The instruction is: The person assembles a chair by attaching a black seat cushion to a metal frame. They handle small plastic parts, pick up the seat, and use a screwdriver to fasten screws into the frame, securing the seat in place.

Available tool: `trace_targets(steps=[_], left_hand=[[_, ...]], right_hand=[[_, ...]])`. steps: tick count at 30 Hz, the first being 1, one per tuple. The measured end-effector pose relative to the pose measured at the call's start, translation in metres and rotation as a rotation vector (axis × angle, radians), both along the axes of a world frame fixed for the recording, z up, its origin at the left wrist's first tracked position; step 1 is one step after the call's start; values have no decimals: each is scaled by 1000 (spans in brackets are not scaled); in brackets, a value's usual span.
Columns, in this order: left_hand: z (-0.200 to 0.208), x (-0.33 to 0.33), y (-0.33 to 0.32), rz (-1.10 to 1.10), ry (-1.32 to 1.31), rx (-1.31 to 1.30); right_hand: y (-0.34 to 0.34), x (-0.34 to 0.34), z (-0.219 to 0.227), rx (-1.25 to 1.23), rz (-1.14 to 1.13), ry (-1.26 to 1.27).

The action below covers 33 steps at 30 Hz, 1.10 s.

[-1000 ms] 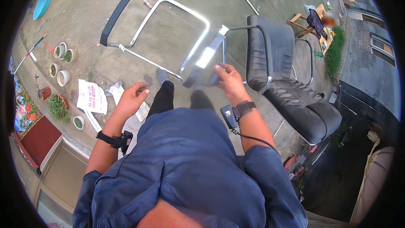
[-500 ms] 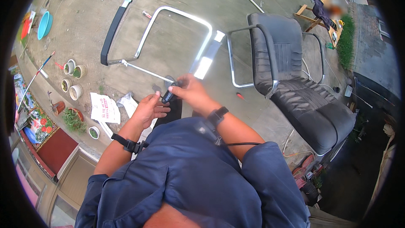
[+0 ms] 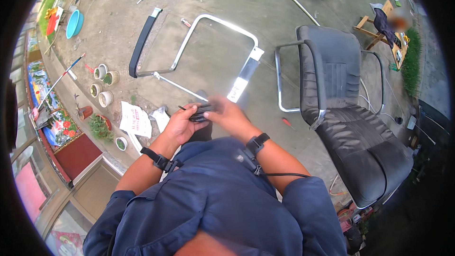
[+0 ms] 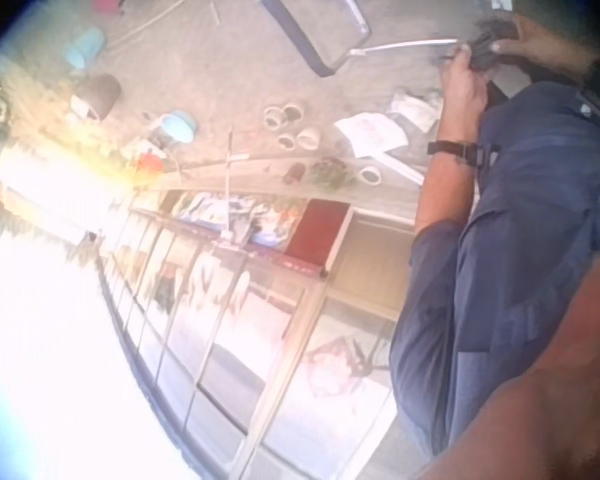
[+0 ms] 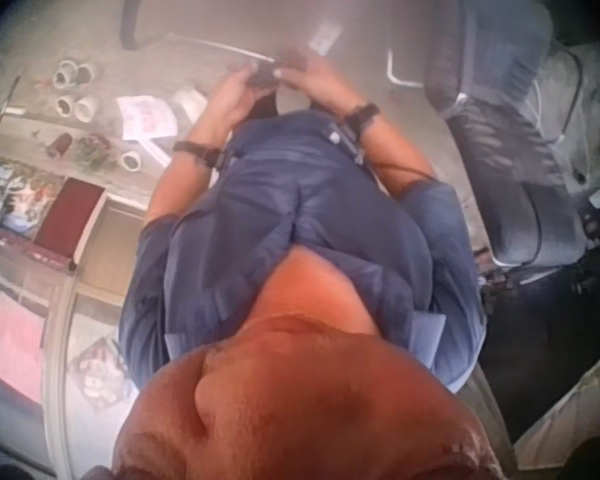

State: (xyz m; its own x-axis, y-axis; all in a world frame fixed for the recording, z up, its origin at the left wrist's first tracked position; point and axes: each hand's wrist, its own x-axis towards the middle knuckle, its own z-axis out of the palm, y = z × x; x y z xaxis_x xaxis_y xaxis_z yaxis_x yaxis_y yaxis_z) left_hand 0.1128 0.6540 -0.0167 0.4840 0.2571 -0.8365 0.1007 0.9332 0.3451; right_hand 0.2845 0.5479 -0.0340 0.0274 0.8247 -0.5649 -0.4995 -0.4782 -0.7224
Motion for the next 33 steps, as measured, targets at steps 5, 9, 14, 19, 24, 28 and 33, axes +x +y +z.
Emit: trace_targets(steps=[5,9,14,19,24,28,33], left_hand=[[-17,-28,68,-75,214,197],[-46,-76,173,-127,329,518],[-87,-123,320,-557,797,1169],[-129,-130,396,-457,645,973],[-162,-128,410,-323,482,589],[-153,-110,411,-314,207,336],[-165,-111,415,-400,207,354]], right_hand=[[-5,10,-40,-192,-200,-271],[-23,20,-89,-514,-432,-568],[-22,-3,-131,-574,-498,-318],[11,-39,-147,-699,-695,-336],[16,-45,-165,-789,-836,-351],[21,-46,-164,-848,-842,-375],[35,-42,-154,-797,-845,-413]])
